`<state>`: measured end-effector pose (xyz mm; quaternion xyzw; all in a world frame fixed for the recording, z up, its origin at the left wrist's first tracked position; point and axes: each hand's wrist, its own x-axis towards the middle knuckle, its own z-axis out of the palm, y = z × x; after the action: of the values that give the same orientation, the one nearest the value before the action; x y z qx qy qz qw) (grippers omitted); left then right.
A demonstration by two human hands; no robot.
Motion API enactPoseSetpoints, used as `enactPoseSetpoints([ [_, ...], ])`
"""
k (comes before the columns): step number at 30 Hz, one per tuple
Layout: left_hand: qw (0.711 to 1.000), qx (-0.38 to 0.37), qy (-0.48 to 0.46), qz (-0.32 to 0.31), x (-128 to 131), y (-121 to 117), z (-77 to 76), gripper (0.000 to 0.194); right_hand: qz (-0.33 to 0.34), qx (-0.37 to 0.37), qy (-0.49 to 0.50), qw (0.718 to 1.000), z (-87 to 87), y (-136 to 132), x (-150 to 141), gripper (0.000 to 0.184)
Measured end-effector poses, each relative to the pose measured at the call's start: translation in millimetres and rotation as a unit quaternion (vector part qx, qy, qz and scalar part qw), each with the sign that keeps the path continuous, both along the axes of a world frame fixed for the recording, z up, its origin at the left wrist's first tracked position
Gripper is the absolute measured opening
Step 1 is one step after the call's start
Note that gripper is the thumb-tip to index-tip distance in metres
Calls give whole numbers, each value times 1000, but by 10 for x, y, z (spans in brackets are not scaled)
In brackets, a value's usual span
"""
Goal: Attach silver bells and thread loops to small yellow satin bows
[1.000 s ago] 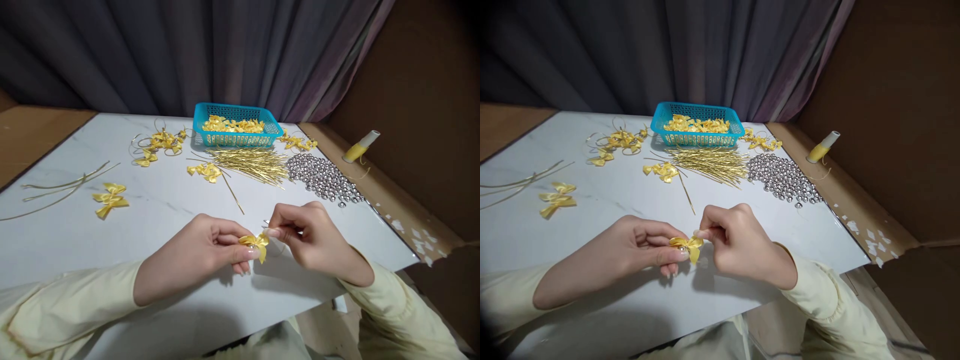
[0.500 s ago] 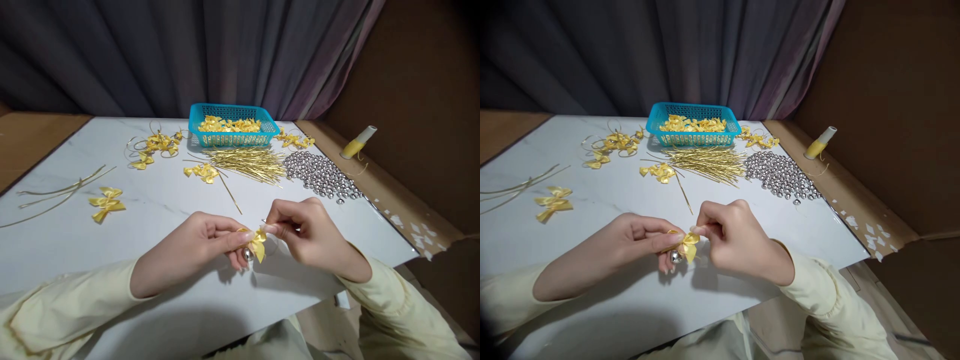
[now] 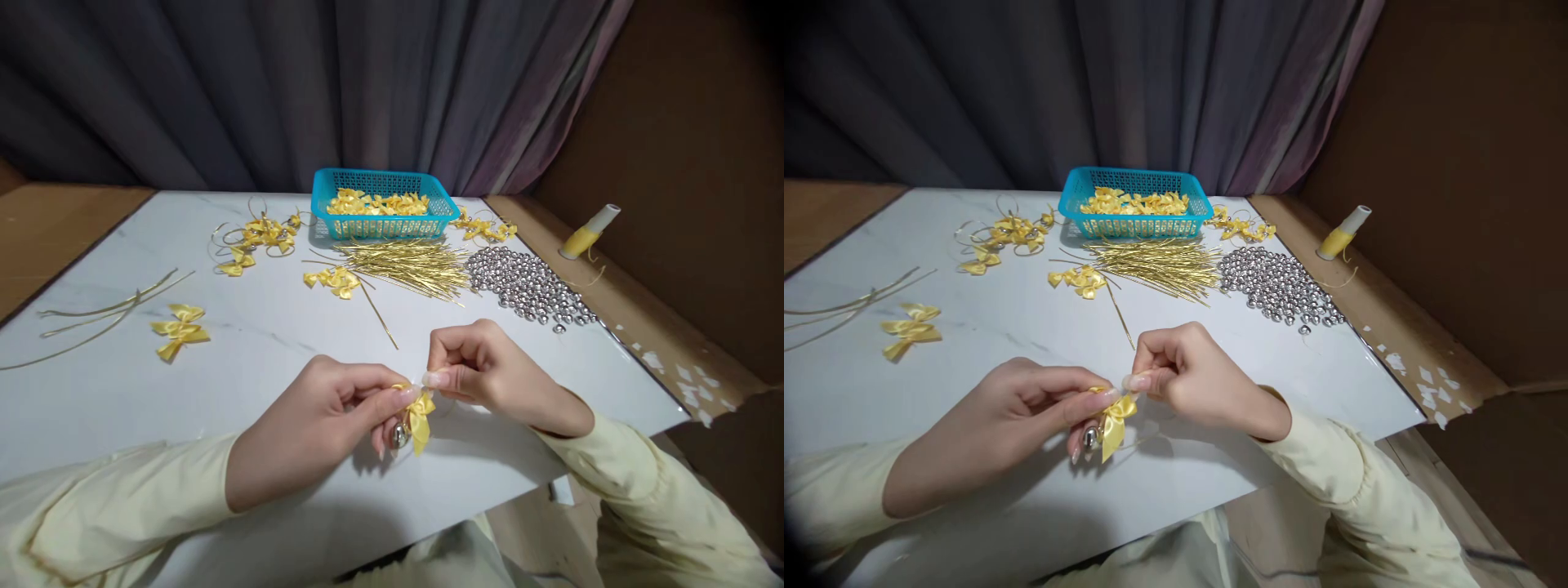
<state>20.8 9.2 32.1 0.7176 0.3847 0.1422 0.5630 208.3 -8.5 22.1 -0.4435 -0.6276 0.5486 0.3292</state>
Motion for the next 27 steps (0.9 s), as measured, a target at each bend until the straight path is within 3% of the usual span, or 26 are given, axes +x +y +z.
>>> enactPoseSetpoints([
  [3,1000,1,0,-1,3,-4,3,26,6,-24,26,999,-20,3,-13,19],
  [9,1000,-23,-15,5,8,-13,-3,27,16,-4,33,999,-24,-14,-57,17],
  [27,998,4,-18,61,-10,-28,-3,25,-50,-16,37,998,-14,-26,-56,25],
])
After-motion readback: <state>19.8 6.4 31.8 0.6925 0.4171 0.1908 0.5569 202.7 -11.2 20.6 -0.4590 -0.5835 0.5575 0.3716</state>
